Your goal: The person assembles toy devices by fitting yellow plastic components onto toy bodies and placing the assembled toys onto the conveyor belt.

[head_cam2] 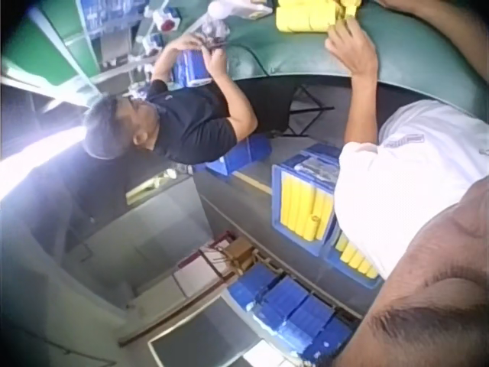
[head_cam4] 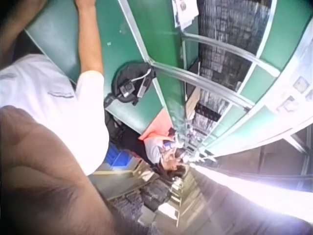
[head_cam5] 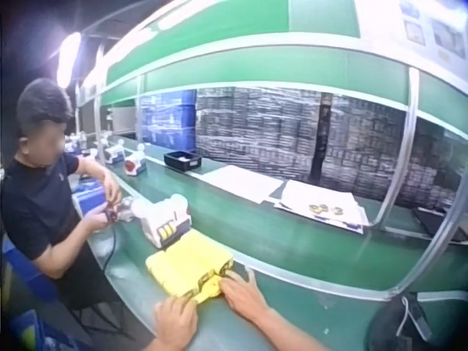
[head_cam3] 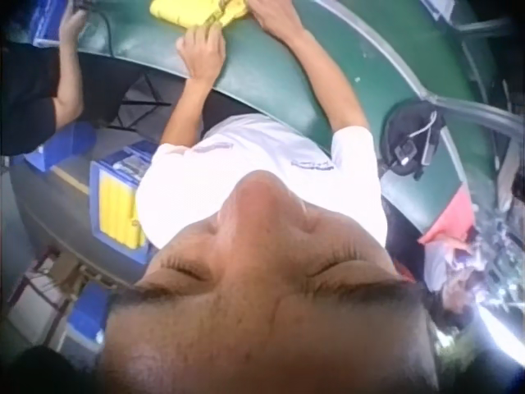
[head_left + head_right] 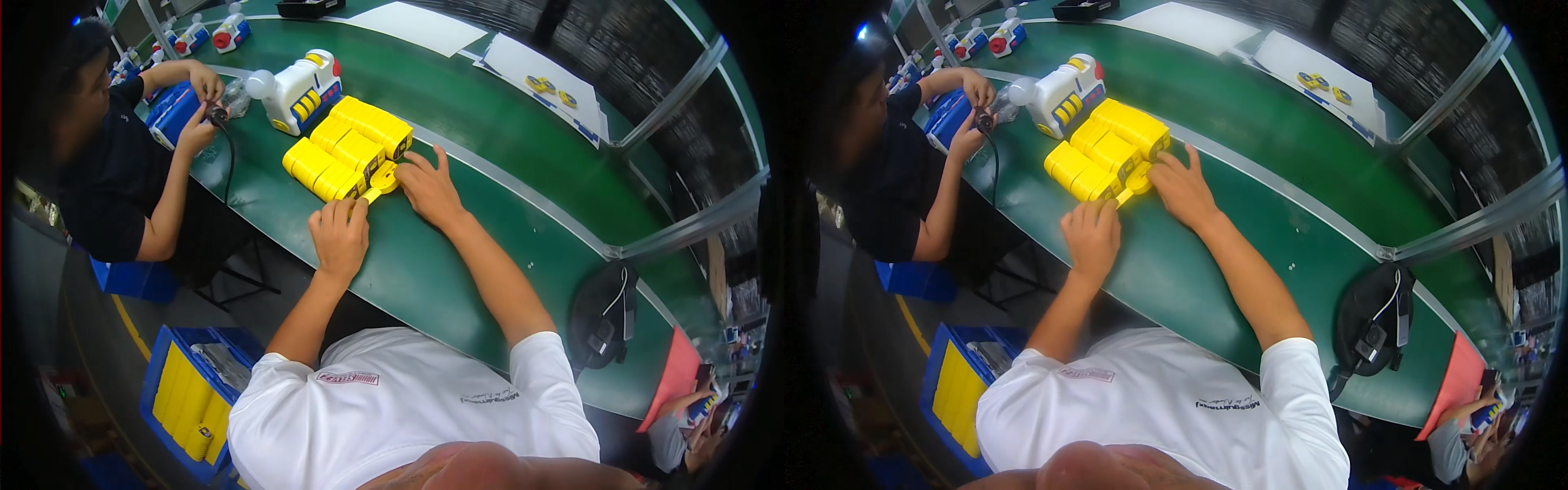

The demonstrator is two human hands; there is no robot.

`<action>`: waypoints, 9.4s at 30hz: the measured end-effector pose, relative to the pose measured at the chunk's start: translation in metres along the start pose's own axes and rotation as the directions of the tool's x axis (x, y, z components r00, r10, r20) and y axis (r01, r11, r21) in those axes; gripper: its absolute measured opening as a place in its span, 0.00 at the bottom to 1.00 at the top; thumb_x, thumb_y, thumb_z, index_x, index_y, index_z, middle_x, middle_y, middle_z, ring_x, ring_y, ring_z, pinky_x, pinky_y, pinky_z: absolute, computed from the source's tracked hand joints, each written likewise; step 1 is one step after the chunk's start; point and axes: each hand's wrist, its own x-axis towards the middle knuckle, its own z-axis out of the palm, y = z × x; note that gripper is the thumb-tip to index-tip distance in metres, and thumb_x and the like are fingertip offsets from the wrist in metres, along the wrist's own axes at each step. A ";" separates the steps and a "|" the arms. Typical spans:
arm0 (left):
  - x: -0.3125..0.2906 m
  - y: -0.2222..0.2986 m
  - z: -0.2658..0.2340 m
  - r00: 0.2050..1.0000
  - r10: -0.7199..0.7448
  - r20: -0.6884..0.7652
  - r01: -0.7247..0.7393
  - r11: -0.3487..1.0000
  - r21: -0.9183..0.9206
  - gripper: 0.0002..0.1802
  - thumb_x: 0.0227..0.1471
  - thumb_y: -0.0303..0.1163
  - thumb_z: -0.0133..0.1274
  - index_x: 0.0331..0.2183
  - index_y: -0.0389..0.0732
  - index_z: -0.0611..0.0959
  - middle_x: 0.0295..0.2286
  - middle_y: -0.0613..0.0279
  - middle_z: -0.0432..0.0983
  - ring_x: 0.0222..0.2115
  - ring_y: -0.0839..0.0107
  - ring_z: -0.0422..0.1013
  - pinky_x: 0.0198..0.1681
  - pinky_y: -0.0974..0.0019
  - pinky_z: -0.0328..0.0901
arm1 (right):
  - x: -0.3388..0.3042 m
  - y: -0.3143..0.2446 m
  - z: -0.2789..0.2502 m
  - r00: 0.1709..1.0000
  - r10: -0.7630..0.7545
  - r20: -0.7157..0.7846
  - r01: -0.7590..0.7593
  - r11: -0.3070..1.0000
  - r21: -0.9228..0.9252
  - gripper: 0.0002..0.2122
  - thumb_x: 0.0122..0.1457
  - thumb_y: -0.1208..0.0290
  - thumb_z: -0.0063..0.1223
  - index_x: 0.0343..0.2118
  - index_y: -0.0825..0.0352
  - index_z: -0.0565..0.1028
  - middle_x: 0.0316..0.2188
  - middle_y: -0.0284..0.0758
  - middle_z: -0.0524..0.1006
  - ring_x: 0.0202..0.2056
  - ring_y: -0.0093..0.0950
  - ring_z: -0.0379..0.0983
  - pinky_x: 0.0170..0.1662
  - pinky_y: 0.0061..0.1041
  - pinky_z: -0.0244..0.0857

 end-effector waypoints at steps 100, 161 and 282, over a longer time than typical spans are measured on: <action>0.062 0.152 0.114 0.798 0.350 0.491 0.453 0.190 -0.871 0.13 0.58 0.30 0.51 0.43 0.34 0.74 0.40 0.57 0.71 0.42 0.69 0.68 0.49 0.66 0.63 | -0.171 0.016 -0.062 0.772 0.629 -0.087 -0.547 0.729 0.411 0.31 0.56 0.56 0.58 0.57 0.69 0.62 0.52 0.52 0.68 0.61 0.48 0.56 0.65 0.58 0.28; 0.060 0.167 0.128 0.897 0.249 0.366 0.335 0.160 -0.929 0.18 0.50 0.24 0.53 0.45 0.38 0.74 0.40 0.54 0.70 0.42 0.59 0.70 0.46 0.62 0.65 | -0.176 0.030 -0.078 0.607 0.795 0.019 -0.633 0.468 0.616 0.29 0.54 0.77 0.59 0.61 0.68 0.64 0.51 0.46 0.73 0.51 0.36 0.71 0.55 0.31 0.64; 0.107 0.111 0.147 0.931 0.096 0.351 0.350 0.026 -0.936 0.28 0.65 0.45 0.31 0.49 0.36 0.78 0.49 0.50 0.74 0.54 0.62 0.66 0.60 0.64 0.55 | -0.105 -0.009 -0.085 0.646 0.743 -0.173 -0.595 0.633 0.495 0.35 0.54 0.88 0.38 0.66 0.69 0.46 0.62 0.49 0.55 0.62 0.44 0.57 0.64 0.35 0.52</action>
